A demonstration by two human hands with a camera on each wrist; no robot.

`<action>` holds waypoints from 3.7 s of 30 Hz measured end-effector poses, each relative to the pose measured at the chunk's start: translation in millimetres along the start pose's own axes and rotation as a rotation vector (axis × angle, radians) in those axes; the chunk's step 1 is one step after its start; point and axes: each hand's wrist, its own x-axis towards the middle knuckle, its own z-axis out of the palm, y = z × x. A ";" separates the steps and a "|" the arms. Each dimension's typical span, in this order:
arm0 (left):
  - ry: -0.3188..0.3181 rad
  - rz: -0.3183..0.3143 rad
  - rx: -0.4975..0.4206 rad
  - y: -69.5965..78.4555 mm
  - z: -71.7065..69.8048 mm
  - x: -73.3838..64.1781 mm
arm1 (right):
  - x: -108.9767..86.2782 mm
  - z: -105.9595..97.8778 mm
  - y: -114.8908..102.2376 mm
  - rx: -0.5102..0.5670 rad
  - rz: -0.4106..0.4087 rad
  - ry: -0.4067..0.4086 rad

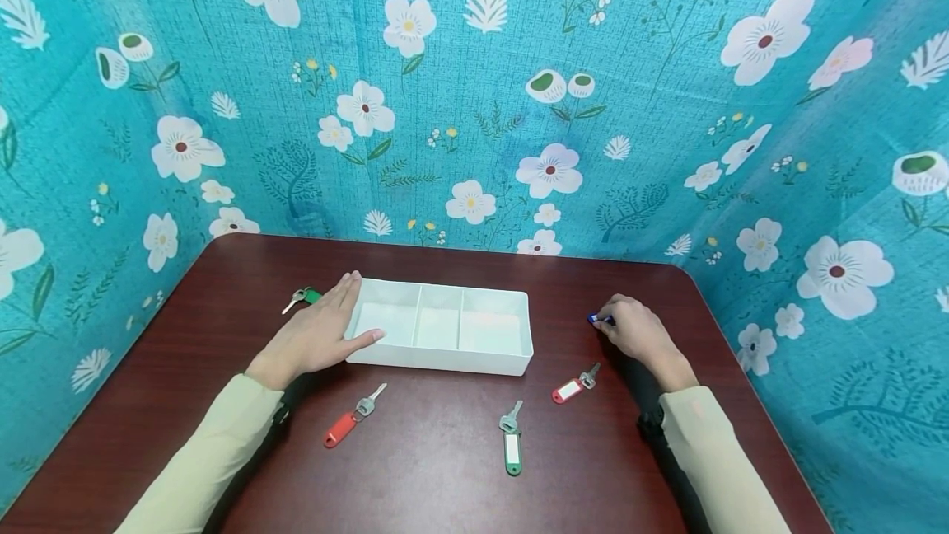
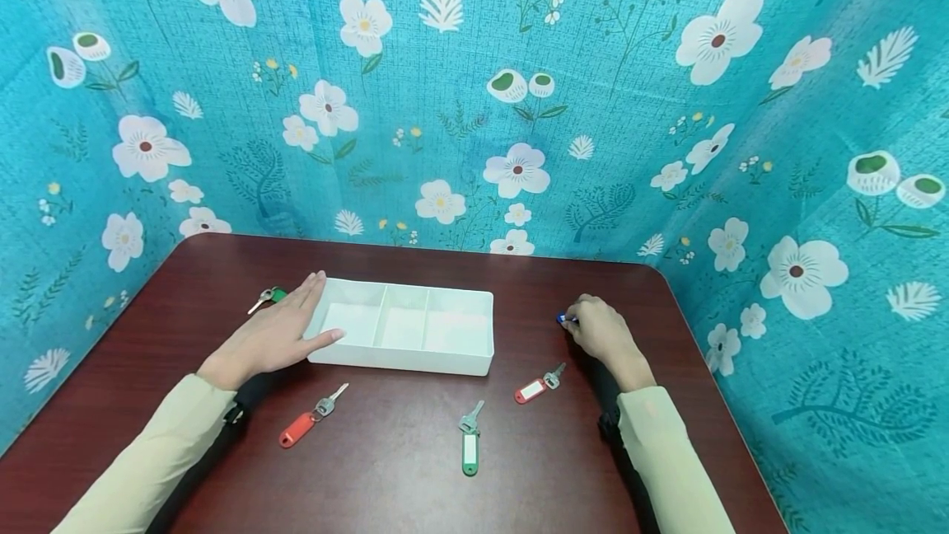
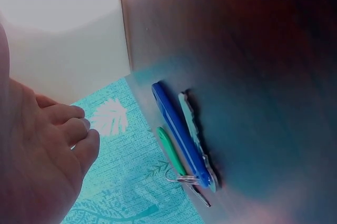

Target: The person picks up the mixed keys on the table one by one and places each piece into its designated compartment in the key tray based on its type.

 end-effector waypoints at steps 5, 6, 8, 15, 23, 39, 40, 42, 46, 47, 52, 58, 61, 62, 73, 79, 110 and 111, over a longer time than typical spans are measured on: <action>0.018 0.007 -0.009 0.7 0.6 0.4 | 2.7 -1.4 -1.6 0.006 -0.030 -0.010; 0.019 0.009 -0.014 0.6 0.9 0.5 | 3.2 -1.6 -1.9 0.009 -0.034 -0.013; 0.012 0.004 -0.014 0.1 1.0 0.3 | 4.3 -2.4 -3.5 0.021 -0.044 -0.018; 0.007 0.000 -0.019 -2.1 1.4 -1.1 | 8.9 -8.1 -10.1 0.020 -0.012 -0.042; 0.019 0.014 -0.006 -3.1 2.5 -0.1 | 10.2 -12.0 -14.2 0.020 0.007 -0.062; 0.043 0.036 0.064 -0.1 0.4 0.1 | 9.4 -12.3 -21.5 0.043 0.013 -0.061; 0.044 0.035 0.068 0.0 0.1 0.1 | 9.2 -12.3 -21.8 0.042 0.013 -0.056; 0.044 0.037 0.079 0.4 -0.5 0.2 | 8.4 -12.7 -22.6 0.046 0.017 -0.052; 0.035 0.038 0.105 1.7 -2.1 0.0 | 6.0 -13.7 -25.3 0.060 0.022 -0.047; 0.033 0.038 0.111 2.0 -2.6 -0.1 | 5.7 -13.8 -26.0 0.061 0.024 -0.045; 0.038 0.046 0.131 3.0 -3.9 0.3 | 5.4 -15.0 -31.3 0.058 0.023 -0.032; 0.031 0.044 0.139 2.3 -3.6 0.2 | 7.3 -16.9 -36.4 0.052 0.016 -0.028; 0.030 0.043 0.137 2.3 -3.2 0.3 | 8.2 -17.7 -38.4 0.055 0.016 -0.023; 0.028 0.041 0.132 2.6 -3.4 0.2 | 8.4 -18.3 -39.3 0.053 0.016 -0.022; 0.024 0.037 0.091 1.9 -1.7 -0.3 | 8.0 -27.8 -51.2 0.034 0.006 -0.005; 0.020 0.032 0.089 -0.2 -1.0 0.1 | 8.2 -34.8 -57.2 0.047 0.000 0.019; 0.033 0.019 0.056 3.0 -0.8 -1.5 | 8.5 -50.5 -77.2 0.149 0.001 0.005; 0.032 0.019 0.054 3.1 -1.0 -1.5 | 8.4 -51.4 -78.5 0.148 -0.004 0.009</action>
